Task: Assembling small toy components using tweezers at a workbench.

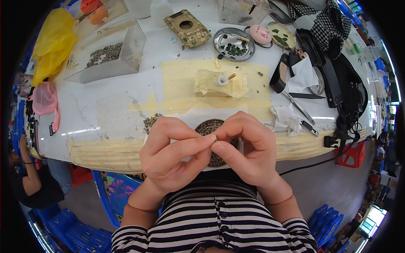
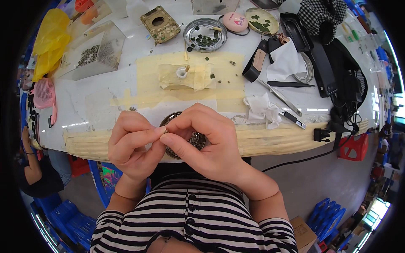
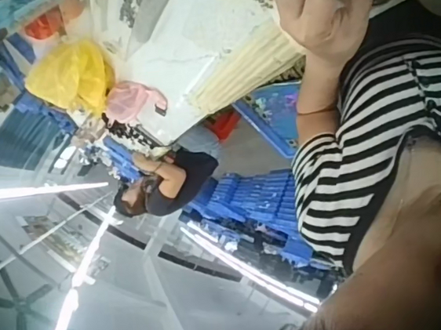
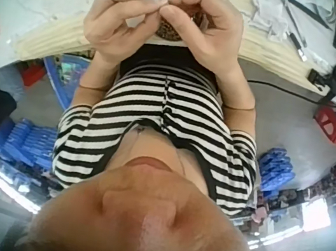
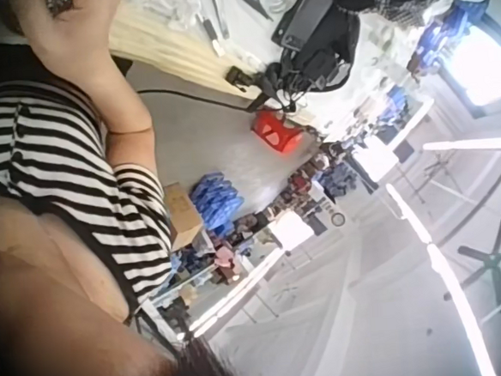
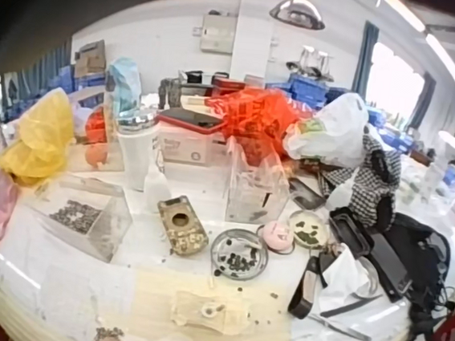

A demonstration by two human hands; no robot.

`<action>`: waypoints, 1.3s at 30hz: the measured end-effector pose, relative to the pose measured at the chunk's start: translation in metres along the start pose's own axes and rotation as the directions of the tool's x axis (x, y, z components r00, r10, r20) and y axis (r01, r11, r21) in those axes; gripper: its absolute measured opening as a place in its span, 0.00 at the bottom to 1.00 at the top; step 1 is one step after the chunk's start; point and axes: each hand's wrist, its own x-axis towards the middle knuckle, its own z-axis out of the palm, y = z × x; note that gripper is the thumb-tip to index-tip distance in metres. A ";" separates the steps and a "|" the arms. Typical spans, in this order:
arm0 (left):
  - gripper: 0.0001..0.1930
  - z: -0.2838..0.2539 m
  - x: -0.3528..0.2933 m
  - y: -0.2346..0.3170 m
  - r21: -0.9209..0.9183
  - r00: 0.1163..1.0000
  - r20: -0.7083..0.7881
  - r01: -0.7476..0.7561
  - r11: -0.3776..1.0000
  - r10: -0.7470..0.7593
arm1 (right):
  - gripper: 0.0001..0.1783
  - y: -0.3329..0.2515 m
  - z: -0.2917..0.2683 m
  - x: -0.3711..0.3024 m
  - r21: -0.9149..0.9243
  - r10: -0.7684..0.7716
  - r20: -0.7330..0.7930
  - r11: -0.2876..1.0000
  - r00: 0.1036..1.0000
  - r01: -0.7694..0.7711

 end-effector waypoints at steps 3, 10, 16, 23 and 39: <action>0.16 0.002 0.000 0.000 0.017 1.000 -0.018 0.022 1.000 -0.022 | 0.11 -0.001 0.003 0.000 -0.255 -0.205 -0.083 0.950 0.975 0.178; 0.15 0.003 0.000 0.001 -0.002 0.993 -0.078 0.083 0.997 -0.083 | 0.15 0.002 0.010 -0.003 -0.461 -0.475 -0.077 0.797 0.877 0.391; 0.15 -0.001 0.001 0.001 -0.033 1.000 -0.015 0.008 0.999 -0.008 | 0.13 0.001 0.004 0.000 -0.221 -0.203 -0.051 0.957 0.978 0.187; 0.15 0.004 0.000 0.001 -0.002 0.997 -0.046 0.056 0.998 -0.056 | 0.15 0.004 0.008 -0.003 -0.461 -0.464 -0.111 0.807 0.879 0.368; 0.14 0.005 -0.001 0.003 0.009 0.998 -0.025 0.056 0.998 -0.055 | 0.14 0.007 0.004 -0.004 -0.251 -0.287 -0.136 0.936 0.948 0.247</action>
